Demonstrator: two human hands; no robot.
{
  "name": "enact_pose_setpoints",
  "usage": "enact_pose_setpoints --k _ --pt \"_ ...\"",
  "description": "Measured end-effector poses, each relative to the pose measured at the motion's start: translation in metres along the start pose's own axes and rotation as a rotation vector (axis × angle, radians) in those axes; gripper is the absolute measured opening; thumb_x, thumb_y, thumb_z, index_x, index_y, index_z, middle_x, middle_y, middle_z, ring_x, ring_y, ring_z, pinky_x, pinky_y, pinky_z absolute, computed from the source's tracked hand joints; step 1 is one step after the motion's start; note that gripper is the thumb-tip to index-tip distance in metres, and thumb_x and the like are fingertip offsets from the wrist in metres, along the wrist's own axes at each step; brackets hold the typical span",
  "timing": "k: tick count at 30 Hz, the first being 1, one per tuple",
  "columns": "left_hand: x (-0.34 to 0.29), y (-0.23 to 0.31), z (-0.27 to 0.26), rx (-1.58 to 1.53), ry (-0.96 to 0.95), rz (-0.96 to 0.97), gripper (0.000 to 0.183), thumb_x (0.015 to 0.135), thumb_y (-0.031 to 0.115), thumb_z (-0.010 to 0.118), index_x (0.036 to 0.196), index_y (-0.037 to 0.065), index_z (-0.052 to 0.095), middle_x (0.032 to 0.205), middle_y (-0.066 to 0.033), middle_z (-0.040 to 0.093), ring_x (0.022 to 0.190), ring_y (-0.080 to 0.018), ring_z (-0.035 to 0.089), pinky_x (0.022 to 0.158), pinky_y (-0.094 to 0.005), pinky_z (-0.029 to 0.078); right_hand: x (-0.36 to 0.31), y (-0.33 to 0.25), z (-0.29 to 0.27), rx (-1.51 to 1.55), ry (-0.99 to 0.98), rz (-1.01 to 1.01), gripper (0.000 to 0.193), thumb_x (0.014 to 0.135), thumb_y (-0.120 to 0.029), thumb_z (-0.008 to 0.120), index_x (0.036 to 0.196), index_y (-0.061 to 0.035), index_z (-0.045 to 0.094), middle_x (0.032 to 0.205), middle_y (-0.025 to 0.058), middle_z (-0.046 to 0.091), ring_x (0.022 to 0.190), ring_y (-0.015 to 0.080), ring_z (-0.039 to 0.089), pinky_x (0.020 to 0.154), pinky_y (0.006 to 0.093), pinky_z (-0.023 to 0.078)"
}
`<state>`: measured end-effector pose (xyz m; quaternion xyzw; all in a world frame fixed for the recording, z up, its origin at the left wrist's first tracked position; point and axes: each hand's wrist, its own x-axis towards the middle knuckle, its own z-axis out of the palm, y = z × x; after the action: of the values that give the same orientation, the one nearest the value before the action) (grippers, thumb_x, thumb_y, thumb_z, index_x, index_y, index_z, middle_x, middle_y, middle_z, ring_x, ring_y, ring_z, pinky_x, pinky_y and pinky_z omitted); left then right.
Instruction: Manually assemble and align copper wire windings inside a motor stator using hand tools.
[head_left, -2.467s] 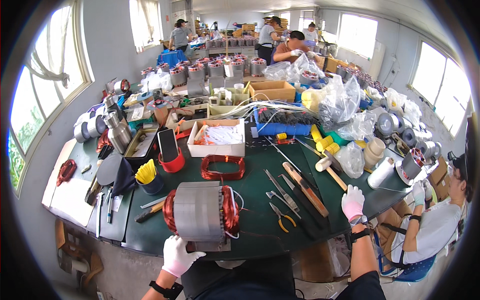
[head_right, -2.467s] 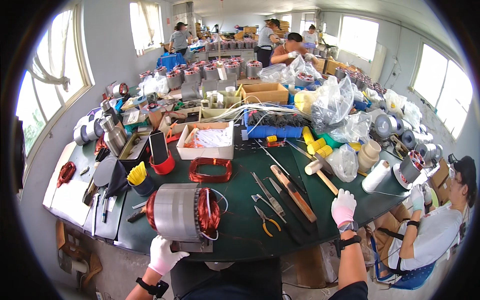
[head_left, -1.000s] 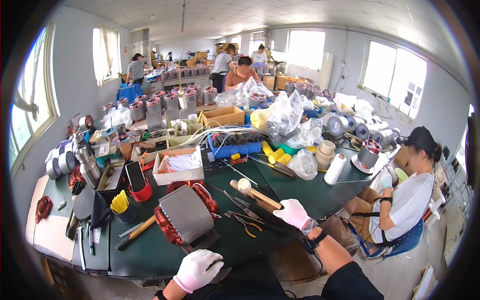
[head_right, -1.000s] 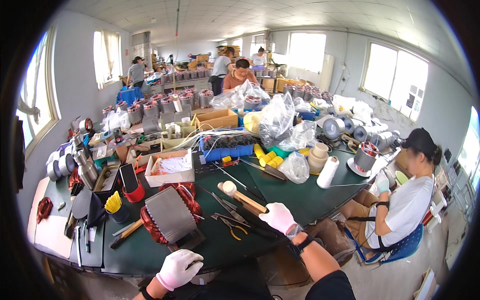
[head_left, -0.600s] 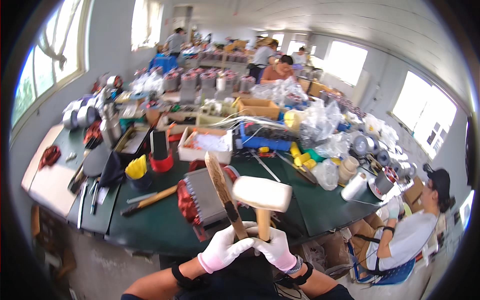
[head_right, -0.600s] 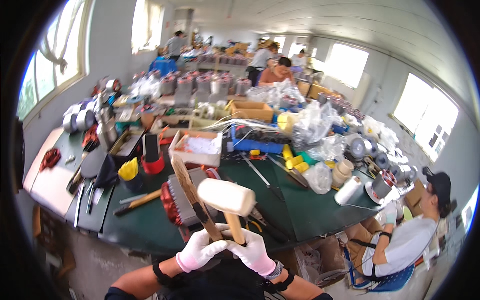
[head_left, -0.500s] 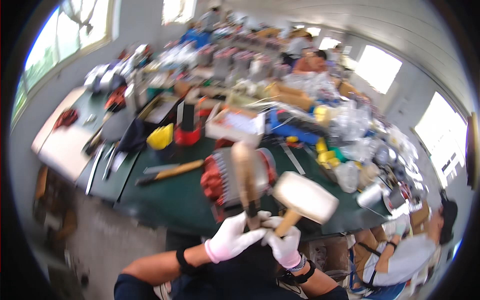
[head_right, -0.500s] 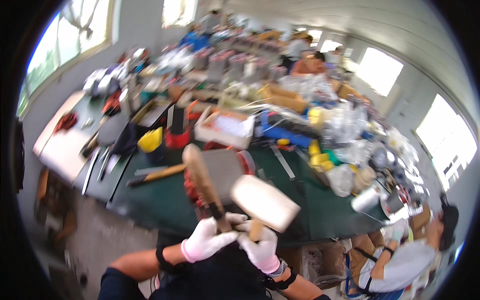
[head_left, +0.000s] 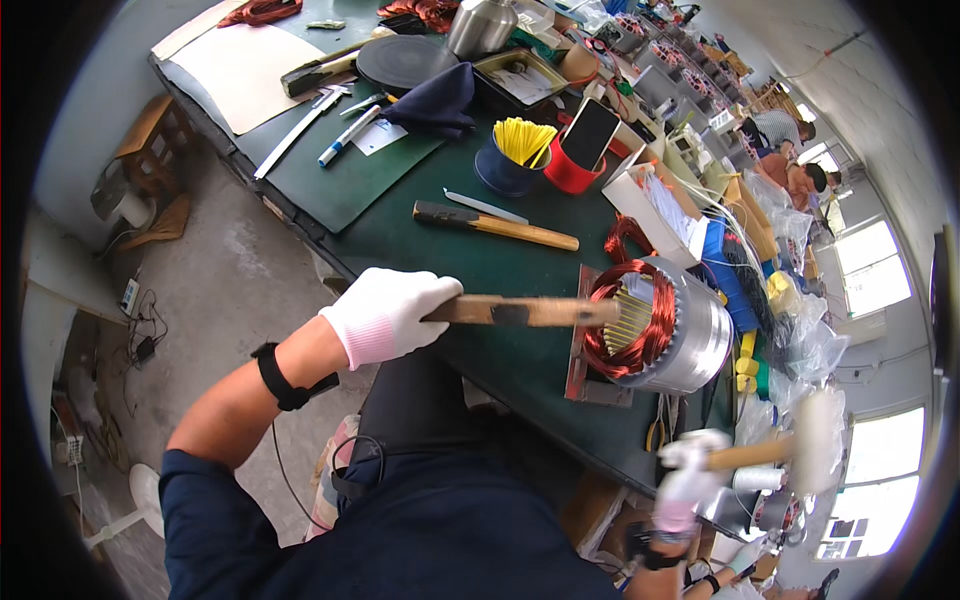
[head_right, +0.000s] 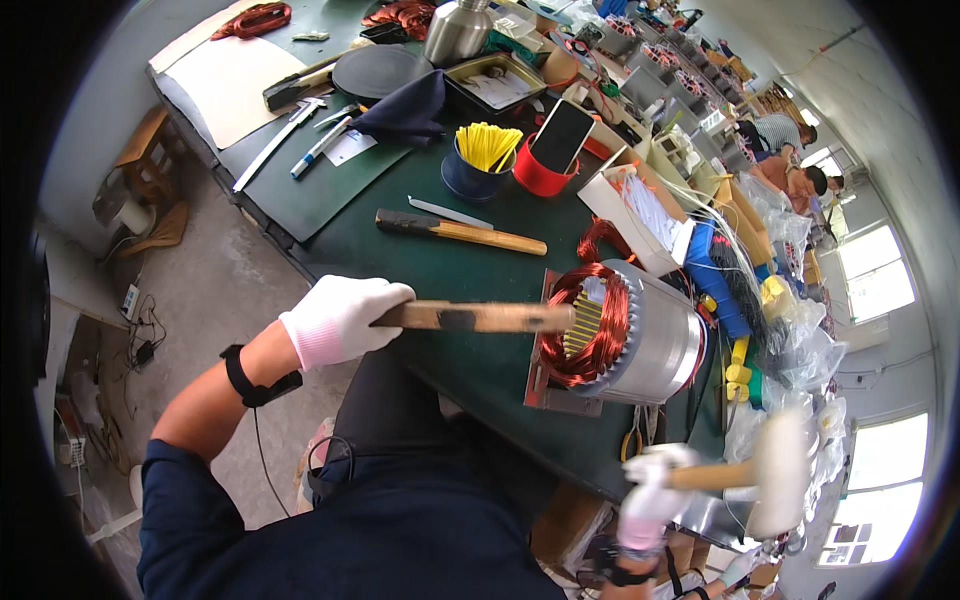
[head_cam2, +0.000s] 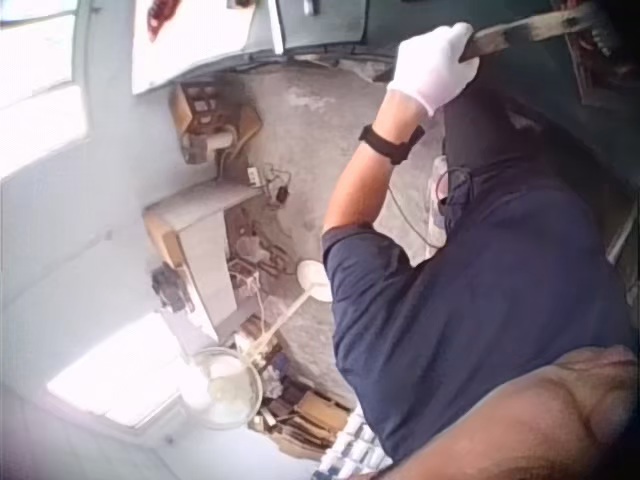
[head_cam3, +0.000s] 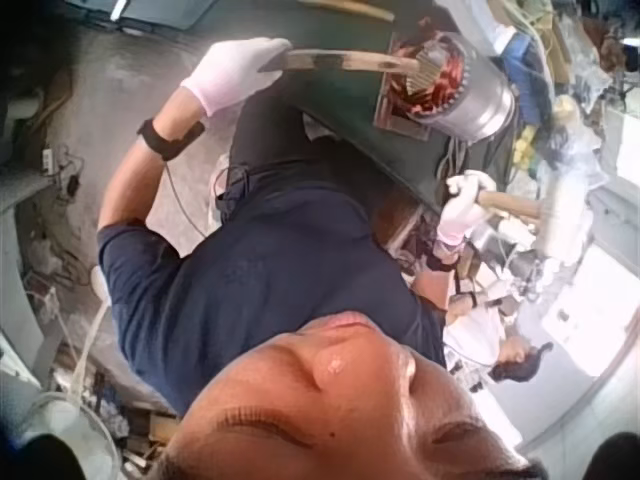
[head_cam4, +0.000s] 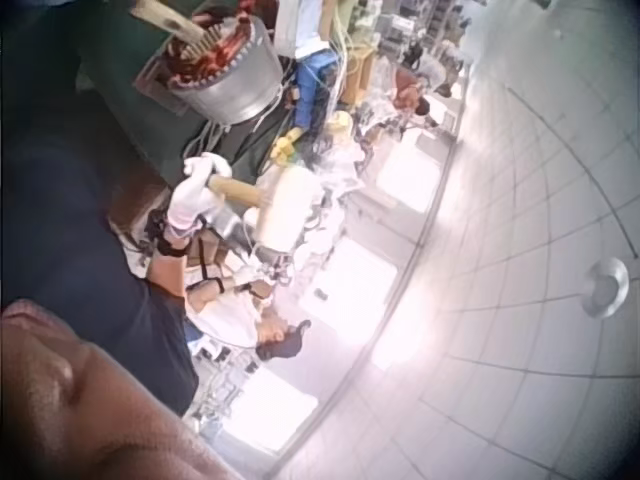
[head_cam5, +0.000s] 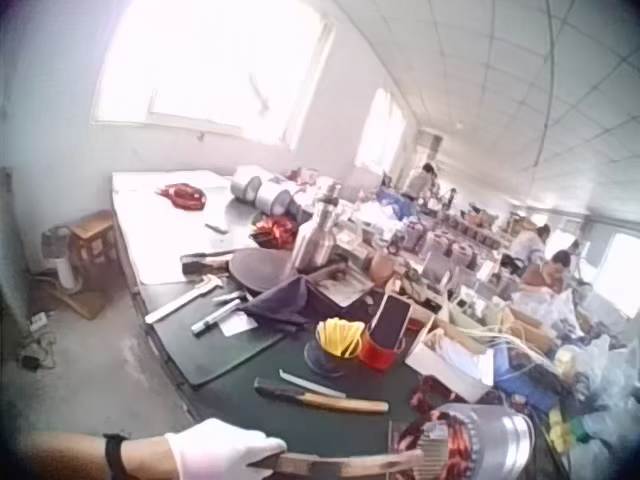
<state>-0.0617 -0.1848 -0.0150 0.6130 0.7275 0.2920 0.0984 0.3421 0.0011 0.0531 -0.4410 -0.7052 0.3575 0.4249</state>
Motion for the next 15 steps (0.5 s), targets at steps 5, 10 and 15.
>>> enact_pose_setpoints --k 5,10,15 --pt "0.008 0.009 -0.003 0.032 -0.235 -0.028 0.042 0.095 0.044 0.075 0.100 0.005 0.063 0.071 -0.0148 0.067 0.070 -0.0376 0.070 0.066 -0.0454 0.056 0.036 -0.100 -0.045 0.687 -0.194 -0.394 0.006 0.102 -0.004 0.056 0.106 -0.0047 0.060 0.081 0.0038 0.066 0.071 0.0118 0.064 0.061 0.0297 0.052" --pt "0.020 0.019 -0.001 0.050 -0.310 -0.045 0.044 0.097 0.047 0.072 0.095 0.005 0.060 0.072 -0.0159 0.067 0.071 -0.0388 0.070 0.066 -0.0464 0.057 -0.038 -0.006 0.021 -0.279 -0.565 0.131 0.022 0.098 -0.018 0.069 0.093 0.0021 0.061 0.068 0.0154 0.056 0.059 0.0211 0.057 0.057 0.0387 0.045" --pt "0.022 0.002 -0.001 0.195 -0.213 0.007 0.051 0.096 0.054 0.071 0.094 0.005 0.058 0.067 -0.0150 0.065 0.066 -0.0378 0.069 0.060 -0.0449 0.056 -0.017 -0.079 0.015 -0.109 -0.344 0.037 0.019 0.094 -0.011 0.070 0.079 -0.0050 0.059 0.060 0.0033 0.055 0.052 0.0187 0.058 0.051 0.0302 0.047"
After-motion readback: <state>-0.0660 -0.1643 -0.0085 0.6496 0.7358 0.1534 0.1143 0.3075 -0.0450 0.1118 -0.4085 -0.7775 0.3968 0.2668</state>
